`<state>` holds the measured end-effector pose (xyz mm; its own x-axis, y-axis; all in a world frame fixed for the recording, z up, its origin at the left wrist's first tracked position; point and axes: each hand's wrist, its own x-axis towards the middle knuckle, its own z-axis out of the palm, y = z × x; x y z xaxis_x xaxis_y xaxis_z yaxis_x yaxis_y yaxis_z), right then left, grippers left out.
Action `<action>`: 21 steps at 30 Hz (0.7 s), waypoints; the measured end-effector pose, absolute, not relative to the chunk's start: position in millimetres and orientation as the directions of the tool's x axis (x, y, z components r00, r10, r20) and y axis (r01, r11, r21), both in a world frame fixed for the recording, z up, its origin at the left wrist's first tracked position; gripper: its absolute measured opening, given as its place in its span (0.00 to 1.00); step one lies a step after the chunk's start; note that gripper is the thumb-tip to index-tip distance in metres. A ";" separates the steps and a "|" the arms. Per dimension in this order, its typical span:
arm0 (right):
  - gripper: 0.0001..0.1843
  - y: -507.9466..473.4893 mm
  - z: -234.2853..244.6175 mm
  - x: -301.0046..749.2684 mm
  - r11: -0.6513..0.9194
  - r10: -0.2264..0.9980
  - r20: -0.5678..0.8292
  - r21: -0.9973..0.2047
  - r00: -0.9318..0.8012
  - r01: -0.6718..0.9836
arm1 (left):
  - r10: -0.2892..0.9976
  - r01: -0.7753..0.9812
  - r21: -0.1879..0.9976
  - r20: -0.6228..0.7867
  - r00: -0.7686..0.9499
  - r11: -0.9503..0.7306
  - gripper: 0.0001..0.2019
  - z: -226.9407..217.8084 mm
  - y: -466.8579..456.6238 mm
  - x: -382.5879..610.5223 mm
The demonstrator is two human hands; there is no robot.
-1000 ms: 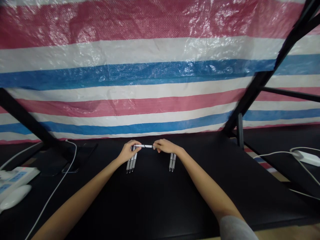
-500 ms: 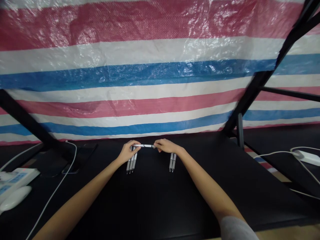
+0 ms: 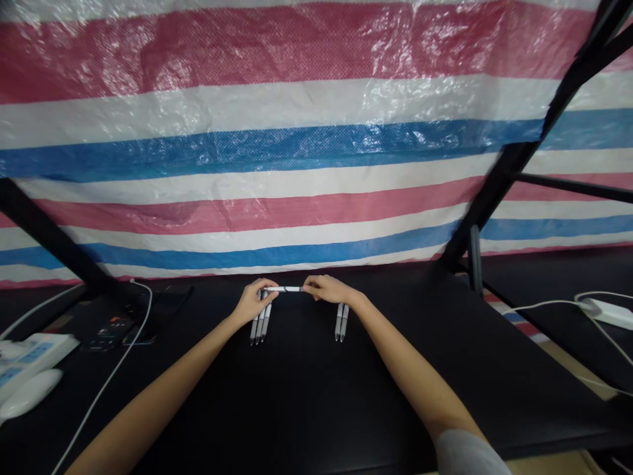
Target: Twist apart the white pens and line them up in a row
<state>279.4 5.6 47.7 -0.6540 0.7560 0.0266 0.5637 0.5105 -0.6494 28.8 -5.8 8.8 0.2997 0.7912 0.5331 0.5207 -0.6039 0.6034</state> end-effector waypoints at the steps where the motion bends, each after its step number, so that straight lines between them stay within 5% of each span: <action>1: 0.15 5.9 47.4 279.9 0.507 0.756 0.031 -0.659 -0.654 0.555 | 0.790 0.518 0.604 0.534 0.300 -0.605 0.04 8.9 -5.7 28.8; 21: 0.16 6.4 47.2 279.7 0.529 0.730 0.022 -0.650 -0.683 0.545 | 0.785 0.484 0.624 0.550 0.286 -0.613 0.05 7.7 -5.2 29.2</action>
